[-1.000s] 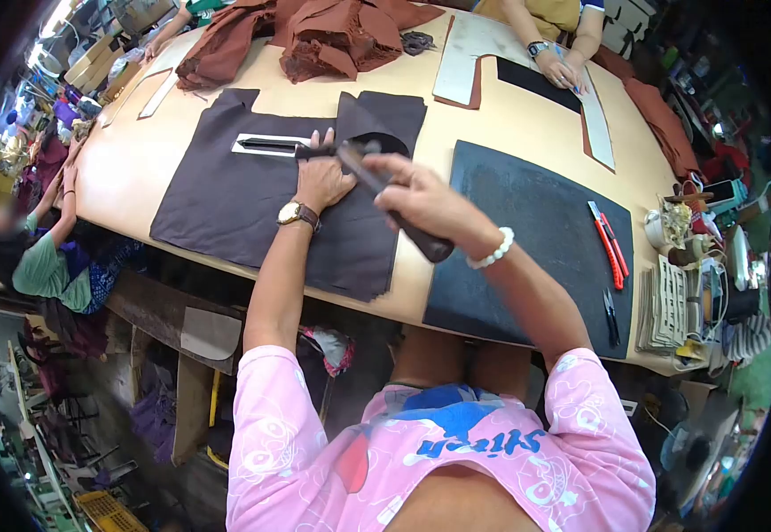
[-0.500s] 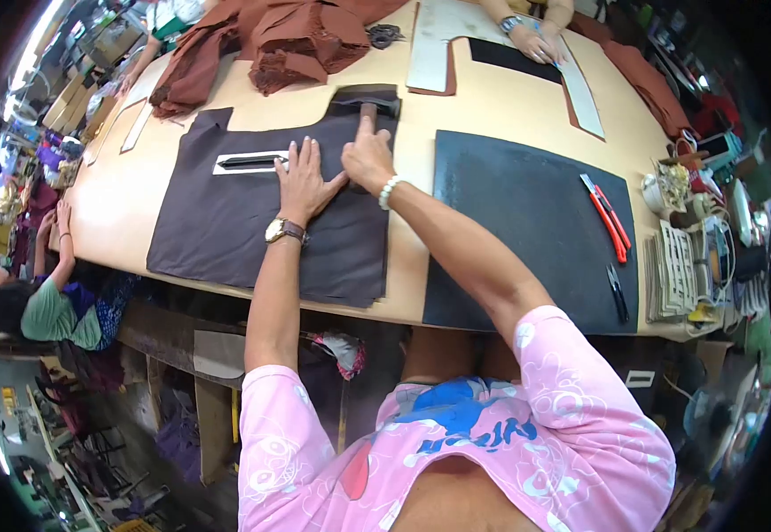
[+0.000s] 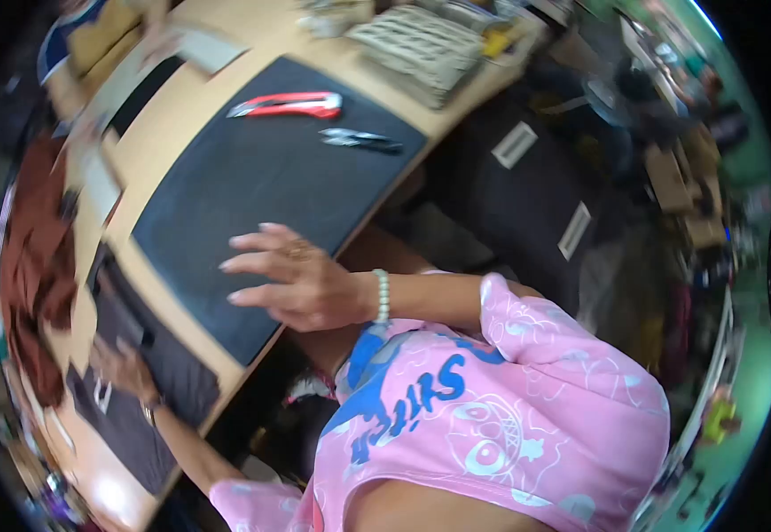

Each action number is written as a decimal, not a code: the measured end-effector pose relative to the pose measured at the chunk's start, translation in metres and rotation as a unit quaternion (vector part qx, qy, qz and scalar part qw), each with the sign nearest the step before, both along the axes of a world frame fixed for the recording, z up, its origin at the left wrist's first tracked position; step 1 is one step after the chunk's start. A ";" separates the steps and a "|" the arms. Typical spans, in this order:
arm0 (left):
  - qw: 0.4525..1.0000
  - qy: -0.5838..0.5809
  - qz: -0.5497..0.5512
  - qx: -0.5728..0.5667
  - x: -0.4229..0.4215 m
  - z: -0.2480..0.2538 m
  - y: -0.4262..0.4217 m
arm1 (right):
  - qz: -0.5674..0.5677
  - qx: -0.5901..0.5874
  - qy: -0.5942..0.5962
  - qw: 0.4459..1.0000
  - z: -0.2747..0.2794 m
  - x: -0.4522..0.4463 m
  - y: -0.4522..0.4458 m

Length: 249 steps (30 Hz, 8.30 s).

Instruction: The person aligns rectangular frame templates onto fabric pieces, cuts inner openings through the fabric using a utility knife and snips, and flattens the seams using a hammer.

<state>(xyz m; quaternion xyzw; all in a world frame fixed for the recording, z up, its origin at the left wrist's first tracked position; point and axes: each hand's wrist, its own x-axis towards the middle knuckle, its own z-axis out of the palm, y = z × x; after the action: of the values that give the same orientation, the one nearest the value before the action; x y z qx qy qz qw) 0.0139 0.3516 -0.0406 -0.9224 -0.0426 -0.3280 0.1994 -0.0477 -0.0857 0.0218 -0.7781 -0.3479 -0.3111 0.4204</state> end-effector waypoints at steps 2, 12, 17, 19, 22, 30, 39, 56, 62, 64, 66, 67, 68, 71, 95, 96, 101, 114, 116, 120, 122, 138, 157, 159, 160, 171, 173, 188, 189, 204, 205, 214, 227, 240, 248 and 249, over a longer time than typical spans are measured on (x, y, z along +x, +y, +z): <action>0.997 0.001 0.077 0.007 -0.004 0.004 -0.010 | -0.111 -0.004 0.032 0.993 -0.015 -0.021 -0.068; 0.956 0.094 -0.134 -0.241 -0.029 0.040 -0.194 | -0.559 -0.091 0.194 0.801 -0.123 -0.128 -0.309; 0.936 0.198 -0.134 -0.258 -0.049 0.034 -0.295 | -0.555 -0.176 0.256 0.771 -0.137 -0.153 -0.376; 0.937 0.226 -0.091 -0.252 -0.052 0.029 -0.312 | -0.521 -0.214 0.285 0.775 -0.135 -0.156 -0.393; 0.933 0.239 -0.074 -0.258 -0.052 0.020 -0.309 | -0.441 -0.277 0.309 0.796 -0.129 -0.149 -0.405; 0.929 0.247 -0.085 -0.261 -0.052 0.021 -0.307 | -0.297 -0.382 0.413 0.772 -0.115 -0.116 -0.424; 0.931 0.238 -0.096 -0.260 -0.051 0.017 -0.303 | -0.302 -0.360 0.334 0.817 -0.119 -0.134 -0.421; 0.930 0.243 -0.094 -0.259 -0.052 0.023 -0.306 | -0.464 -0.348 0.416 0.701 -0.148 -0.195 -0.464; 0.930 0.247 -0.098 -0.256 -0.052 0.025 -0.307 | -0.519 -0.282 0.370 0.717 -0.150 -0.172 -0.445; 0.930 0.243 -0.099 -0.258 -0.052 0.025 -0.306 | -0.481 -0.289 0.335 0.757 -0.141 -0.143 -0.426; 0.931 0.240 -0.099 -0.255 -0.052 0.023 -0.305 | -0.452 -0.300 0.308 0.781 -0.142 -0.115 -0.409; 0.932 0.240 -0.098 -0.252 -0.051 0.022 -0.303 | -0.444 -0.308 0.299 0.786 -0.145 -0.103 -0.402; 0.933 0.239 -0.097 -0.249 -0.051 0.021 -0.303 | -0.430 -0.312 0.326 0.782 -0.151 -0.092 -0.395; 0.935 0.235 -0.098 -0.247 -0.052 0.023 -0.305 | -0.482 -0.300 0.303 0.765 -0.182 -0.080 -0.368; 0.931 0.231 -0.100 -0.263 -0.052 0.024 -0.306 | -0.630 -0.026 0.430 0.646 -0.156 -0.110 -0.473; 0.932 0.234 -0.098 -0.260 -0.053 0.024 -0.307 | -0.637 -0.027 0.450 0.625 -0.151 -0.120 -0.479; 0.933 0.230 -0.116 -0.252 -0.049 0.019 -0.300 | -0.734 -0.005 0.483 0.477 -0.164 -0.168 -0.496; 0.933 0.233 -0.117 -0.246 -0.050 0.020 -0.300 | -0.752 0.119 0.472 0.445 -0.165 -0.141 -0.505; 0.937 0.227 -0.119 -0.238 -0.050 0.022 -0.301 | -0.750 0.204 0.399 0.488 -0.167 -0.138 -0.510; 0.931 0.237 -0.108 -0.254 -0.051 0.025 -0.305 | -0.387 0.728 0.310 0.473 -0.138 -0.132 -0.518; 0.928 0.232 -0.115 -0.267 -0.051 0.022 -0.303 | -0.314 0.745 0.321 0.492 -0.111 -0.126 -0.499; 0.665 0.168 -0.503 -0.526 -0.091 0.115 -0.433 | 0.234 0.403 0.273 0.842 0.082 -0.010 -0.158; 0.867 -0.160 -0.417 -0.221 0.119 0.244 -0.255 | 0.413 0.586 0.424 0.554 0.108 0.251 -0.084; 0.851 -0.220 -0.443 -0.176 0.076 0.259 -0.265 | 0.336 0.584 0.331 0.661 0.135 0.175 -0.065; 0.870 -0.193 -0.417 -0.179 0.065 0.246 -0.256 | 0.275 0.573 0.343 0.692 0.132 0.151 -0.063; 0.963 0.235 0.029 -0.127 -0.042 0.113 -0.181 | 0.085 0.010 0.302 0.949 -0.001 -0.014 -0.036; 0.970 0.219 0.005 -0.109 -0.045 0.124 -0.187 | 0.070 -0.154 0.053 0.984 -0.020 -0.017 -0.029; 0.860 0.331 -0.304 -0.239 -0.034 0.041 -0.330 | -0.060 -0.071 0.278 0.956 0.028 0.009 -0.124; 0.863 0.326 -0.306 -0.235 -0.031 0.042 -0.331 | -0.200 -0.073 0.260 0.942 0.026 0.017 -0.139; 0.847 0.323 -0.334 -0.258 -0.068 0.044 -0.367 | -0.345 0.172 0.177 0.906 0.022 0.034 -0.157; 0.842 0.323 -0.339 -0.270 -0.073 0.043 -0.378 | -0.315 0.169 0.175 0.917 0.036 0.025 -0.137; 0.855 0.265 -0.349 -0.279 -0.079 0.015 -0.408 | -0.065 -0.046 0.207 0.975 -0.010 0.005 -0.084; 0.920 0.200 -0.097 -0.321 -0.031 0.036 -0.319 | -0.212 -0.180 0.103 0.955 0.002 0.117 -0.141; 0.289 0.037 -0.316 -0.903 -0.033 0.077 -0.378 | 0.452 0.509 0.527 0.508 0.049 0.055 -0.047; 0.311 0.133 -0.351 -0.873 -0.028 0.069 -0.363 | 0.501 0.393 0.565 0.524 0.026 0.088 -0.067; 0.331 0.116 -0.350 -0.868 -0.026 0.069 -0.363 | 0.387 0.271 0.529 0.705 0.034 0.102 -0.070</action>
<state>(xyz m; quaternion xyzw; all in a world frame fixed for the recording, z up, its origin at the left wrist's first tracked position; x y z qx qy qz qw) -0.0120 -0.0118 0.0289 -0.5318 0.0470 -0.0348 -0.8448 0.0538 -0.1552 0.0559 -0.4641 -0.2399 0.2604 0.8119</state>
